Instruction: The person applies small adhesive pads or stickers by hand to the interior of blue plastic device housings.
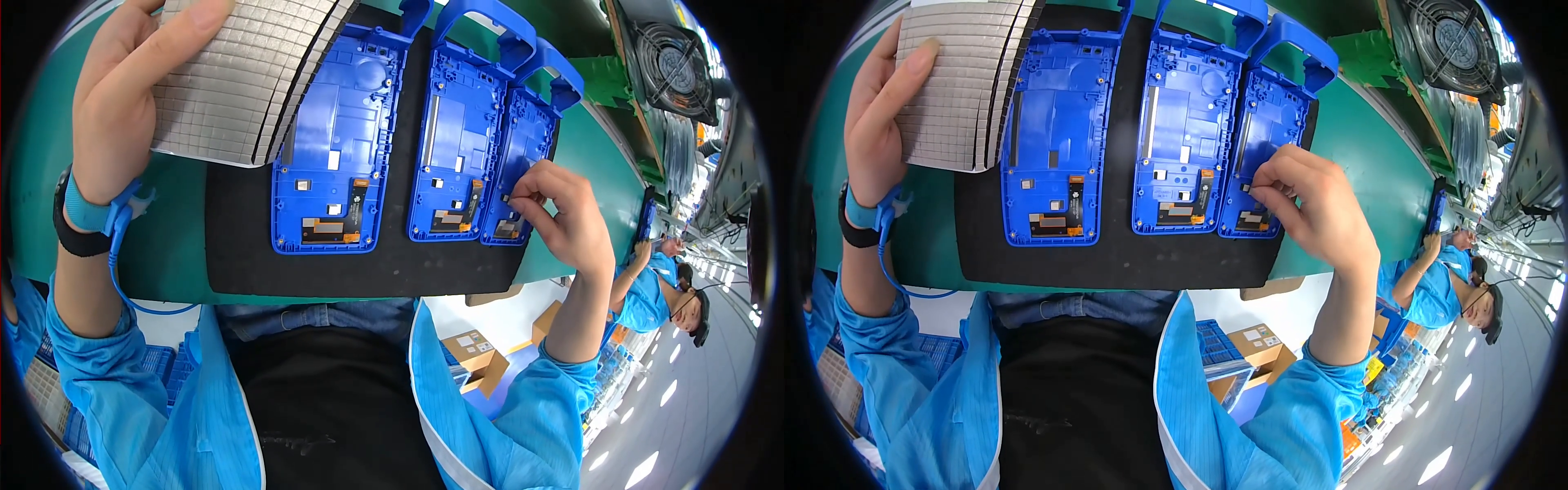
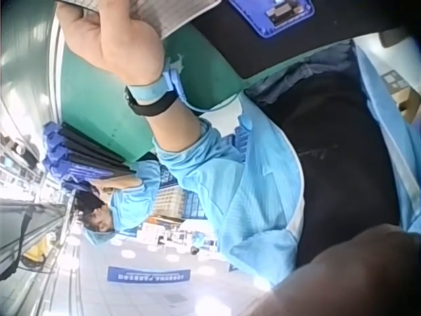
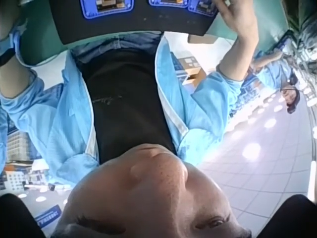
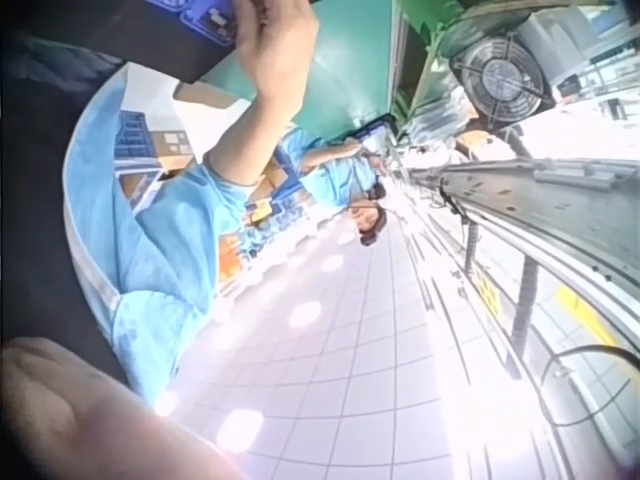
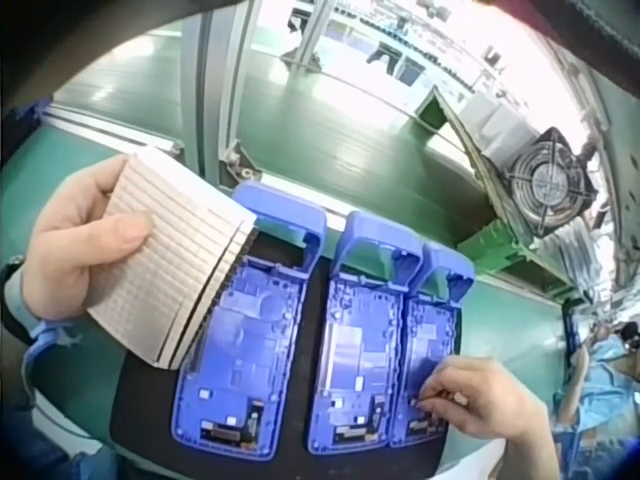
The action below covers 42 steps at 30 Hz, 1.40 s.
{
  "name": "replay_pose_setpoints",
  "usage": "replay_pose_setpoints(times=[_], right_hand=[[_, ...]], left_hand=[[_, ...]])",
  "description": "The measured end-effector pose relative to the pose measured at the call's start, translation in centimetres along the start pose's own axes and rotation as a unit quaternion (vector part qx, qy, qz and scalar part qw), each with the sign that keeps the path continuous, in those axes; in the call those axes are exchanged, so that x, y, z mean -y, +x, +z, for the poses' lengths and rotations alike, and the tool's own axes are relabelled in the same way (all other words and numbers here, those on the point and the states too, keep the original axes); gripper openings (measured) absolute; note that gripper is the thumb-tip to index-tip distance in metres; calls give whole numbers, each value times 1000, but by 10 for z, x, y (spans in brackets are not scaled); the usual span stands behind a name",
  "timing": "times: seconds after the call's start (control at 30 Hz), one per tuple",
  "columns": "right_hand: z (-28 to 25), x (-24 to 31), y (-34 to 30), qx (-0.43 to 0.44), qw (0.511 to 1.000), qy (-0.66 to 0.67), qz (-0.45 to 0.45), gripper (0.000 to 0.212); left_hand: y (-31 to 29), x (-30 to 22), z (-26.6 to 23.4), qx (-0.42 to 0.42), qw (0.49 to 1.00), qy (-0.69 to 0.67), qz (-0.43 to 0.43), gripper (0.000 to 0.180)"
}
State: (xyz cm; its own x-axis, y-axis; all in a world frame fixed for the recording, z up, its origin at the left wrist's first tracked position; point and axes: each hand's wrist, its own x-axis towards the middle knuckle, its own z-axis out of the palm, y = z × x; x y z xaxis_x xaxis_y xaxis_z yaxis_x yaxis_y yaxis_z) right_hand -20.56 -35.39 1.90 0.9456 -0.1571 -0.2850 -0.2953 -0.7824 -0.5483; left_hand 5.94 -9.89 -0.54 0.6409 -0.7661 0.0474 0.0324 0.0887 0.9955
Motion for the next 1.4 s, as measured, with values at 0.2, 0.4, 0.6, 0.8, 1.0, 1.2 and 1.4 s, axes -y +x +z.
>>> replay_pose_setpoints(times=[0.2, 0.4, 0.6, 0.8, 1.0, 1.2, 1.4], right_hand=[[0, 3, 1, 18, 998, -46, -24, 9], [-7, 1, -7, 39, 998, -41, -20, 10], [-7, -2, -11, 64, 996, -59, -28, 11], [-7, -1, -11, 70, 995, -69, -29, 10], [-7, -3, -11, 67, 995, -70, -40, 11], [-8, -3, -10, 69, 994, -75, -47, 11], [-11, -1, -10, 89, 991, -92, -25, 6]], left_hand=[[4, 3, 0, -14, 999, -10, 26, 43], [9, 4, -2, 3, 996, 36, 84, 43], [3, 0, 1, -16, 998, 45, 40, 42], [-1, 7, -6, -18, 999, 49, 11, 42], [0, 15, -12, -18, 996, 83, 8, 44], [-4, 22, -30, -22, 992, 121, 5, 46], [-4, 27, -32, -22, 988, 152, 7, 48]])
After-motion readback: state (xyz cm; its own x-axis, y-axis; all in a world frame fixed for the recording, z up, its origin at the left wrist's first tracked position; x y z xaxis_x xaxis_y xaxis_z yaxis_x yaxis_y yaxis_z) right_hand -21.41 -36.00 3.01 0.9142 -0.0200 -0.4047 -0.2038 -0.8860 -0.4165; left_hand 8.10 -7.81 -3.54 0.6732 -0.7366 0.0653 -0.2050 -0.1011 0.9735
